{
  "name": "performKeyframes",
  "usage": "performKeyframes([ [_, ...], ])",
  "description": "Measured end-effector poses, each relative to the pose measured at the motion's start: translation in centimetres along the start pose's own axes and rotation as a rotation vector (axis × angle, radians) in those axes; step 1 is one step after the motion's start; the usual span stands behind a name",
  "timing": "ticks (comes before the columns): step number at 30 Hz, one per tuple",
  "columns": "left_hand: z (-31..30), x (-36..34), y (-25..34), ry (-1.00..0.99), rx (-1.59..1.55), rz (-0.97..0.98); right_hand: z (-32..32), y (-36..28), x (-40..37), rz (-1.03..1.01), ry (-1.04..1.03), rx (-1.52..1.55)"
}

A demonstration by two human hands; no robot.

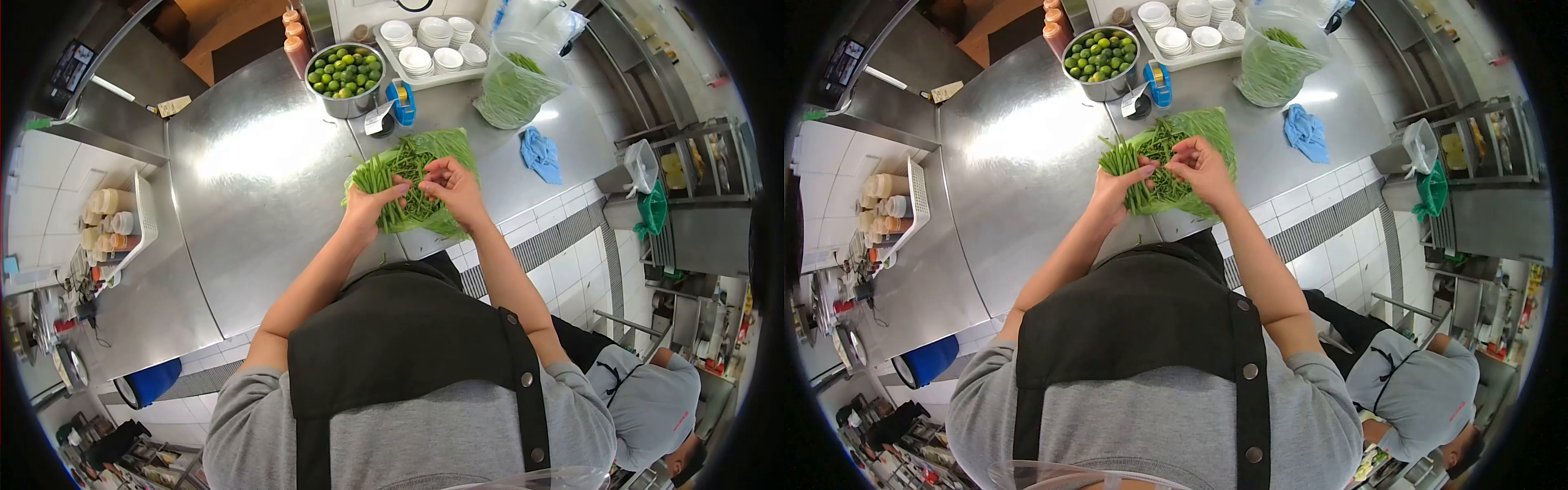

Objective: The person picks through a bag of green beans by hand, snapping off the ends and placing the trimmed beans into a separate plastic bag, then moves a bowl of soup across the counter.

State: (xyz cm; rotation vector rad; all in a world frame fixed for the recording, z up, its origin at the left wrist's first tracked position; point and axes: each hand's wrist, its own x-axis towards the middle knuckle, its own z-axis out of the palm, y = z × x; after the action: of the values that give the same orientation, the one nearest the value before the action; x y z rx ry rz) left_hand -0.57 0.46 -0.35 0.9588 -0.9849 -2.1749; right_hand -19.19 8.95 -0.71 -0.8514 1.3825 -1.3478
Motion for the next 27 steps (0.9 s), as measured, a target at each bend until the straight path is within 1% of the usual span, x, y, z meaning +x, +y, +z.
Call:
performKeyframes([
  [4, 0.2, 0.9, 0.3, -0.014, 0.054, 0.169, 2.0, -0.4, -0.5, 0.057, -0.052, 0.074],
  [7, 0.0, 1.1, 0.7, -0.029, 0.097, 0.165, 2.4, -0.4, -0.7, 0.009, -0.038, 0.043],
  [10, -0.3, 1.1, 0.9, -0.026, 0.299, 0.193, 2.3, -0.5, -0.2, -0.113, 0.032, -0.186],
  [13, 0.1, 0.7, 0.7, -0.017, 0.457, 0.219, 1.5, -0.8, 0.3, -0.058, 0.056, -0.311],
  [16, 0.4, 0.4, 0.6, -0.018, 0.450, 0.224, 1.0, 0.1, 0.9, 0.001, 0.035, -0.330],
  [19, 0.0, 0.5, 0.1, -0.034, 0.363, 0.256, 0.3, 0.0, 0.8, 0.269, -0.110, 0.488],
  [22, -0.6, 0.8, 0.5, -0.018, 0.323, 0.240, -0.4, 0.8, 0.9, 0.283, 0.015, 0.593],
  [25, -0.9, 1.1, 1.7, 0.028, -0.225, 0.074, 0.2, 1.2, 0.6, 0.051, 0.140, 0.153],
  [27, -1.5, 1.7, 1.9, 0.069, -0.438, 0.034, 0.7, 0.6, 0.1, 0.043, 0.051, 0.051],
])
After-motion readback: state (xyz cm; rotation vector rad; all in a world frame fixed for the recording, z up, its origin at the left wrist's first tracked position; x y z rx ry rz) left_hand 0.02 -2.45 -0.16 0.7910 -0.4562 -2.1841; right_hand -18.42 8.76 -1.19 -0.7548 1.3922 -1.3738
